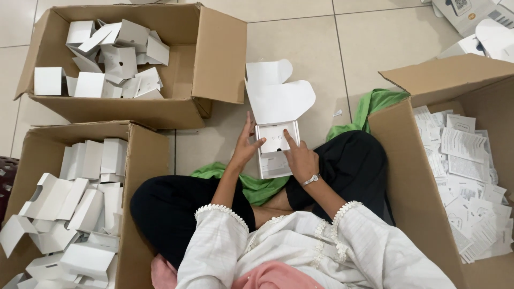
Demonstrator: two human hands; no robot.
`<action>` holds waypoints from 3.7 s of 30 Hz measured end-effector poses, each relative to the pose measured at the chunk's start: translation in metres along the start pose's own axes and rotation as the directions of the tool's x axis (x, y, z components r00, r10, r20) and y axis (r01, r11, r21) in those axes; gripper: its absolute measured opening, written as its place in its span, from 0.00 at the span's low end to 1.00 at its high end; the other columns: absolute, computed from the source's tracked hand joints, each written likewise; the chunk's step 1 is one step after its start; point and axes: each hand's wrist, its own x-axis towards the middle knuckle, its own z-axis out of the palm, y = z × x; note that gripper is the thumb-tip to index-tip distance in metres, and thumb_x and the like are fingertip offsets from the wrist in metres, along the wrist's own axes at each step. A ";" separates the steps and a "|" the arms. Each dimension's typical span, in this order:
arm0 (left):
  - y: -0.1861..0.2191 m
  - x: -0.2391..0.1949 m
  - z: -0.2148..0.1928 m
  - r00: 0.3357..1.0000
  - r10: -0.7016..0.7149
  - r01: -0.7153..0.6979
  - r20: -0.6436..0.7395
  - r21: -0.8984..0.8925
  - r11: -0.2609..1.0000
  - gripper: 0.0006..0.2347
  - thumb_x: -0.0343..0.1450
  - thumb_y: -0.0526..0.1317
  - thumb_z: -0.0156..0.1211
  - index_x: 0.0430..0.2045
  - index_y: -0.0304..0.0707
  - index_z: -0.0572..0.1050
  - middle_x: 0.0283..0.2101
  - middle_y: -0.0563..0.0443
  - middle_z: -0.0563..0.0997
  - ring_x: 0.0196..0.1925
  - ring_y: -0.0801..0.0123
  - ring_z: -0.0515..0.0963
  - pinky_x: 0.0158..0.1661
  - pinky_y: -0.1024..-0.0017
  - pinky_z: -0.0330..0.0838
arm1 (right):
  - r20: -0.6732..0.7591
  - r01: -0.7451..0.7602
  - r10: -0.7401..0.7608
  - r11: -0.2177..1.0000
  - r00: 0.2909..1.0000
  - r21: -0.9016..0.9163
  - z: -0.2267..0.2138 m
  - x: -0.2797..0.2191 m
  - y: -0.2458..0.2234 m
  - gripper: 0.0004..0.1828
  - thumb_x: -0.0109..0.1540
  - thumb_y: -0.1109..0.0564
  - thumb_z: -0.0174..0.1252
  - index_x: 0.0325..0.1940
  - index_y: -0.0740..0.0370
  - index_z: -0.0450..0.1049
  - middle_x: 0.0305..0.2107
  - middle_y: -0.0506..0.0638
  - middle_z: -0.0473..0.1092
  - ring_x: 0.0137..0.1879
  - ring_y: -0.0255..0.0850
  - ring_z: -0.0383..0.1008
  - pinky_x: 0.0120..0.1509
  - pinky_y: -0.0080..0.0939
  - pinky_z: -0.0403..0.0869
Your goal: The person packs electronic device components and manuals into individual product boxes.
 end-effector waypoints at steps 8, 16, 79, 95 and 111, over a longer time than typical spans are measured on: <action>0.060 0.000 0.008 0.992 0.094 -0.103 0.084 0.103 0.989 0.33 0.66 0.23 0.58 0.68 0.55 0.64 0.71 0.53 0.71 0.73 0.64 0.68 0.67 0.62 0.59 | 0.079 -0.087 0.083 0.995 0.993 0.053 -0.011 -0.001 -0.004 0.42 0.64 0.44 0.59 0.80 0.41 0.50 0.35 0.62 0.71 0.31 0.60 0.77 0.35 0.57 0.76; 0.002 -0.004 -0.009 0.972 0.229 -0.207 -0.060 0.255 0.945 0.37 0.63 0.18 0.54 0.69 0.46 0.61 0.69 0.43 0.67 0.73 0.52 0.62 0.70 0.57 0.57 | 0.029 -0.031 0.027 0.988 0.999 0.149 -0.006 0.008 -0.011 0.42 0.60 0.46 0.63 0.77 0.37 0.56 0.35 0.61 0.73 0.34 0.59 0.77 0.39 0.58 0.75; -0.074 -0.029 -0.038 0.927 0.290 -0.179 -0.237 0.402 0.898 0.08 0.69 0.23 0.53 0.39 0.22 0.77 0.26 0.30 0.77 0.25 0.59 0.71 0.29 0.63 0.64 | -0.166 0.146 -0.015 0.559 0.986 0.816 -0.029 -0.014 -0.007 0.26 0.55 0.70 0.67 0.56 0.68 0.69 0.50 0.56 0.76 0.57 0.43 0.79 0.54 0.41 0.83; 0.001 -0.058 -0.013 0.967 0.193 -0.165 -0.165 0.168 0.972 0.26 0.65 0.18 0.50 0.60 0.31 0.68 0.55 0.38 0.76 0.55 0.57 0.78 0.47 0.70 0.74 | -0.295 0.189 0.045 0.673 0.955 0.715 -0.018 -0.009 0.000 0.23 0.55 0.72 0.66 0.54 0.68 0.72 0.46 0.57 0.76 0.53 0.44 0.80 0.55 0.42 0.82; 0.014 -0.061 -0.025 0.998 0.055 -0.047 -0.021 0.302 0.952 0.34 0.63 0.23 0.65 0.67 0.38 0.60 0.65 0.40 0.68 0.65 0.48 0.70 0.54 0.59 0.74 | -0.157 0.067 0.172 0.438 0.972 0.896 0.020 0.008 0.032 0.15 0.69 0.66 0.47 0.59 0.68 0.70 0.51 0.55 0.74 0.57 0.43 0.76 0.58 0.41 0.78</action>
